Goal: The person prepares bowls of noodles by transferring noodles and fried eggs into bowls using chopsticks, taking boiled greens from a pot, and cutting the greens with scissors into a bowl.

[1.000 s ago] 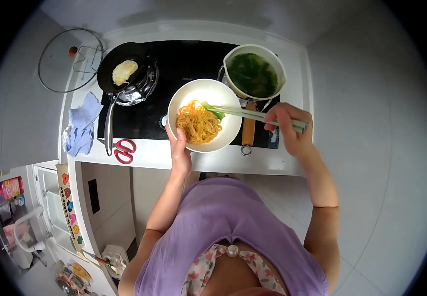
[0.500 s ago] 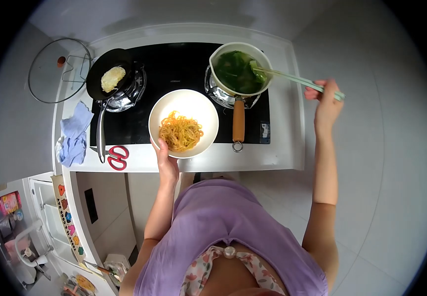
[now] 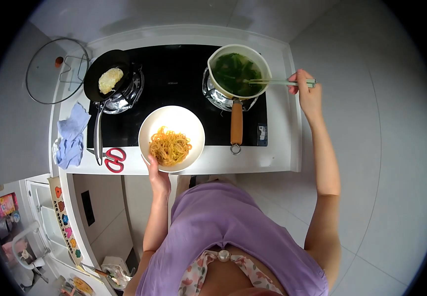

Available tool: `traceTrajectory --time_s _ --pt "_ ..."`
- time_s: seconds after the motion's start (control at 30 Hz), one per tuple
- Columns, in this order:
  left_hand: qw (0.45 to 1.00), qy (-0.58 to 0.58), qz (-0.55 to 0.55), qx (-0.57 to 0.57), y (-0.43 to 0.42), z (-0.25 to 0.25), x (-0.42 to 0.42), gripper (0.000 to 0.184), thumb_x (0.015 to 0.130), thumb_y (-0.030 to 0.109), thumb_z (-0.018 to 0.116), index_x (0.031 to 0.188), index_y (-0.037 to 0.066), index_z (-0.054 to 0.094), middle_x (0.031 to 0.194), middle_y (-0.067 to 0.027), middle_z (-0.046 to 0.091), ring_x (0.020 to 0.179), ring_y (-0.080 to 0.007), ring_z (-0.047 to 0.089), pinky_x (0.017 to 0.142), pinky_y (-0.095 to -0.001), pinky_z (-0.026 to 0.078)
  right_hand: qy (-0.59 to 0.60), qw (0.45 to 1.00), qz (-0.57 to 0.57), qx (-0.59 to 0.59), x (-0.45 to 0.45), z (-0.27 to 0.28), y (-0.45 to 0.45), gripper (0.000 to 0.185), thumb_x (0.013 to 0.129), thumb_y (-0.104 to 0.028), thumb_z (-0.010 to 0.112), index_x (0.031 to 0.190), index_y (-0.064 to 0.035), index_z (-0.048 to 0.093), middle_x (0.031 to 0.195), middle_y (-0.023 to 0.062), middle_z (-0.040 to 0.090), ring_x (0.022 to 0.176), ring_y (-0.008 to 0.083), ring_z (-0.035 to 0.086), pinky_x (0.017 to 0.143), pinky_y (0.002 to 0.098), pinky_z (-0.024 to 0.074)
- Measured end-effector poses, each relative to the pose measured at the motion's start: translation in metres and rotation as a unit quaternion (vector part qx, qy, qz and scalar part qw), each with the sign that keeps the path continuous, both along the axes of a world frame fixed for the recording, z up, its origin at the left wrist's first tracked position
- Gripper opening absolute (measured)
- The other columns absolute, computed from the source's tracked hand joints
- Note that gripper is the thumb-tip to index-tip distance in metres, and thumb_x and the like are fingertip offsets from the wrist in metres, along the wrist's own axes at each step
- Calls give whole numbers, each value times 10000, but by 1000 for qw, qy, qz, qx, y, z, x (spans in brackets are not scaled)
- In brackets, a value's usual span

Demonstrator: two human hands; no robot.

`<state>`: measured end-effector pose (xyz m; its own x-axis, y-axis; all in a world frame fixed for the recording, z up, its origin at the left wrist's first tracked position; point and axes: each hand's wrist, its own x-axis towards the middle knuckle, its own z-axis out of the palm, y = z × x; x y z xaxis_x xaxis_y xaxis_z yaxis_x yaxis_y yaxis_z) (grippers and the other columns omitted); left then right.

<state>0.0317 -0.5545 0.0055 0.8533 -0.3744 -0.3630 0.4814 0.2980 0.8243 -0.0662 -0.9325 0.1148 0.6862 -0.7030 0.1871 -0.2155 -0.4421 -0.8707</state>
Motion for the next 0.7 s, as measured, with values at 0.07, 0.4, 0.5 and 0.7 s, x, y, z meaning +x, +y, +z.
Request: traceTrajectory --time_s 0.07,0.4,0.5,0.7 --pt "1000 -2 1 1 2 0 -1 632 888 452 403 1360 98 178 1362 -103 281 1255 -227 290 1018 -385 247 -5 1000 17 8 -1 5 2 357 916 -273 429 724 -15 584 580 11 536 510 70 477 499 213 395" --pt "1000 25 -12 -1 11 -8 -4 653 889 458 397 1363 66 176 1367 -99 279 1265 -220 269 1038 -368 208 137 960 232 -71 5 33 -9 324 889 -264 457 774 11 586 700 61 562 598 109 488 526 238 415" --pt "1000 25 -7 6 11 -8 -5 648 890 458 394 1361 66 182 1367 -98 281 1266 -218 266 1039 -368 204 135 954 255 -76 11 35 -6 316 882 -256 457 769 12 581 724 68 572 591 111 506 524 241 420" --pt "1000 22 -6 11 7 -8 -5 641 892 452 393 1359 63 188 1365 -98 284 1265 -217 266 1039 -367 199 131 971 199 -11 17 22 -21 317 900 -244 429 757 2 567 637 45 567 520 96 509 515 236 422"
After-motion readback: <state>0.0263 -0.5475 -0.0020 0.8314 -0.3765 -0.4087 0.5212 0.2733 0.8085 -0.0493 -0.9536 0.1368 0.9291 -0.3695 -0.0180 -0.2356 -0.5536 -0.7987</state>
